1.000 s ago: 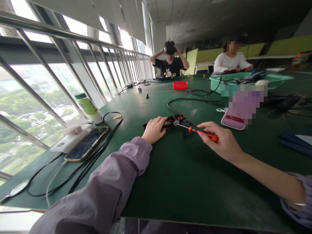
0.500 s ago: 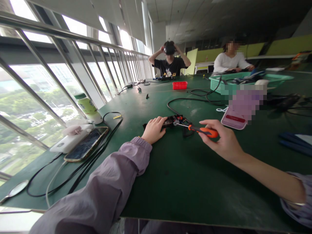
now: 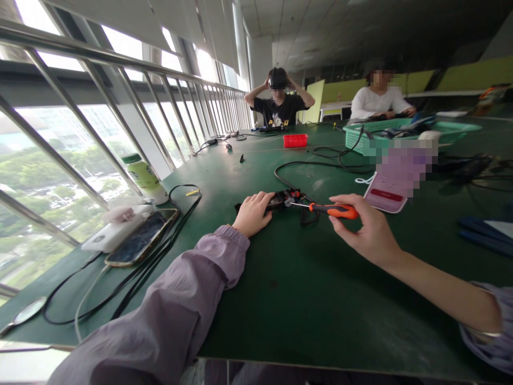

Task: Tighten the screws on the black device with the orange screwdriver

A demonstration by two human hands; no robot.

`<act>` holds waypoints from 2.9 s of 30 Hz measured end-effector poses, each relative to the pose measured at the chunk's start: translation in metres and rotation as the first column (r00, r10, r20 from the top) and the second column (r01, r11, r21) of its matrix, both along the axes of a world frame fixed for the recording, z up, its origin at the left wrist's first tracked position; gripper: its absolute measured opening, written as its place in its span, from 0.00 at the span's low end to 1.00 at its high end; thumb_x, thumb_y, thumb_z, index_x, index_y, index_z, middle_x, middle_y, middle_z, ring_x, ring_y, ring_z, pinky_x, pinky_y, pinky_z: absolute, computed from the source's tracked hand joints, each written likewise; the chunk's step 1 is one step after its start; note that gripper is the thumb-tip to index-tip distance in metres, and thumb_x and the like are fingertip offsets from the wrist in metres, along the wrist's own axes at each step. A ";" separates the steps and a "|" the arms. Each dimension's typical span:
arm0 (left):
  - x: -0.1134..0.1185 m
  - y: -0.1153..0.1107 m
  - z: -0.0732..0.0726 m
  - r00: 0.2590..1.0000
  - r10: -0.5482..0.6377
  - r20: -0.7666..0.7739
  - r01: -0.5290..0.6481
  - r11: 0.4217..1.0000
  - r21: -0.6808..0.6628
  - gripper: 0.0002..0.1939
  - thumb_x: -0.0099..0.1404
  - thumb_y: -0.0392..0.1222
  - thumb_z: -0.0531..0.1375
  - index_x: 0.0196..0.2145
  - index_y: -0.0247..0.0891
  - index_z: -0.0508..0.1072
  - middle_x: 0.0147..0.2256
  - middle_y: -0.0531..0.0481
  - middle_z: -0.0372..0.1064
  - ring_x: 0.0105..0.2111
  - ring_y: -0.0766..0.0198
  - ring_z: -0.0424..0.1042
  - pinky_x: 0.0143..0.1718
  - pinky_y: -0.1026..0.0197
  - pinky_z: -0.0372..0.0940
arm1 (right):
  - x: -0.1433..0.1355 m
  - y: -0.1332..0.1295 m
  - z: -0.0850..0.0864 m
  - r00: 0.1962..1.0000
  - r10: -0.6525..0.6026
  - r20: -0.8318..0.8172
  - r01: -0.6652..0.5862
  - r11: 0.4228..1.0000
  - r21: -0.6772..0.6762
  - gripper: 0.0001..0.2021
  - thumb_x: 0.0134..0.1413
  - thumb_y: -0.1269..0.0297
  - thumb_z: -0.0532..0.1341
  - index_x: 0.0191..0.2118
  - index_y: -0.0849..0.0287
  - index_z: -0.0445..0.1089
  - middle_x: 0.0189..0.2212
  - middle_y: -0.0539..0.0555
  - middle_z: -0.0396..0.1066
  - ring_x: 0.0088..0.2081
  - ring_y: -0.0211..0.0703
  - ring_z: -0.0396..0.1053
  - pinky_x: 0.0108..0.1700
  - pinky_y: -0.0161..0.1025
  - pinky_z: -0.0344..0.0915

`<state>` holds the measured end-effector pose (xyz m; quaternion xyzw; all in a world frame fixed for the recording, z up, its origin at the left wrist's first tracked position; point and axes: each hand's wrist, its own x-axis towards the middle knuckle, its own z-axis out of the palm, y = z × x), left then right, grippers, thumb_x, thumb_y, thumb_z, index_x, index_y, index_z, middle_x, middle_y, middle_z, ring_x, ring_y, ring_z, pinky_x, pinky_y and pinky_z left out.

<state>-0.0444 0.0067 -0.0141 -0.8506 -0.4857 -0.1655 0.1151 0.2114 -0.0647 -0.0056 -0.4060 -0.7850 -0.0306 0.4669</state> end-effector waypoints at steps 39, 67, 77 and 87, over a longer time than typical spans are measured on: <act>0.001 0.000 0.000 1.000 0.003 -0.015 -0.002 1.000 0.018 0.24 0.60 0.40 0.52 0.55 0.38 0.58 0.47 0.46 0.64 0.46 0.57 0.65 0.48 0.56 0.59 | 0.005 0.004 -0.002 0.994 -0.073 0.081 0.092 0.961 -0.260 0.13 0.56 0.59 0.53 0.40 0.57 0.72 0.22 0.49 0.71 0.19 0.35 0.63 0.24 0.34 0.57; 0.001 -0.001 0.001 1.000 -0.009 -0.002 0.009 1.000 0.013 0.24 0.60 0.39 0.52 0.55 0.38 0.58 0.47 0.45 0.64 0.46 0.57 0.65 0.48 0.55 0.59 | 0.001 0.000 0.000 0.995 -0.085 0.045 0.094 0.955 -0.283 0.11 0.55 0.60 0.54 0.37 0.57 0.72 0.21 0.50 0.71 0.21 0.38 0.67 0.26 0.34 0.61; 0.000 0.000 0.000 1.000 -0.006 -0.009 0.006 1.000 0.024 0.24 0.60 0.39 0.52 0.55 0.38 0.58 0.48 0.46 0.64 0.46 0.57 0.65 0.47 0.55 0.59 | 0.002 0.001 -0.001 0.994 -0.105 0.026 0.108 0.955 -0.276 0.11 0.55 0.61 0.54 0.38 0.57 0.71 0.20 0.50 0.70 0.22 0.39 0.68 0.26 0.34 0.62; 0.001 -0.001 0.001 1.000 -0.007 0.004 0.007 1.000 0.008 0.24 0.60 0.39 0.52 0.55 0.38 0.58 0.47 0.45 0.63 0.46 0.56 0.65 0.47 0.55 0.59 | -0.001 -0.001 0.001 0.997 -0.079 -0.025 0.074 0.985 -0.156 0.15 0.50 0.63 0.58 0.46 0.57 0.64 0.32 0.53 0.71 0.32 0.42 0.72 0.34 0.37 0.67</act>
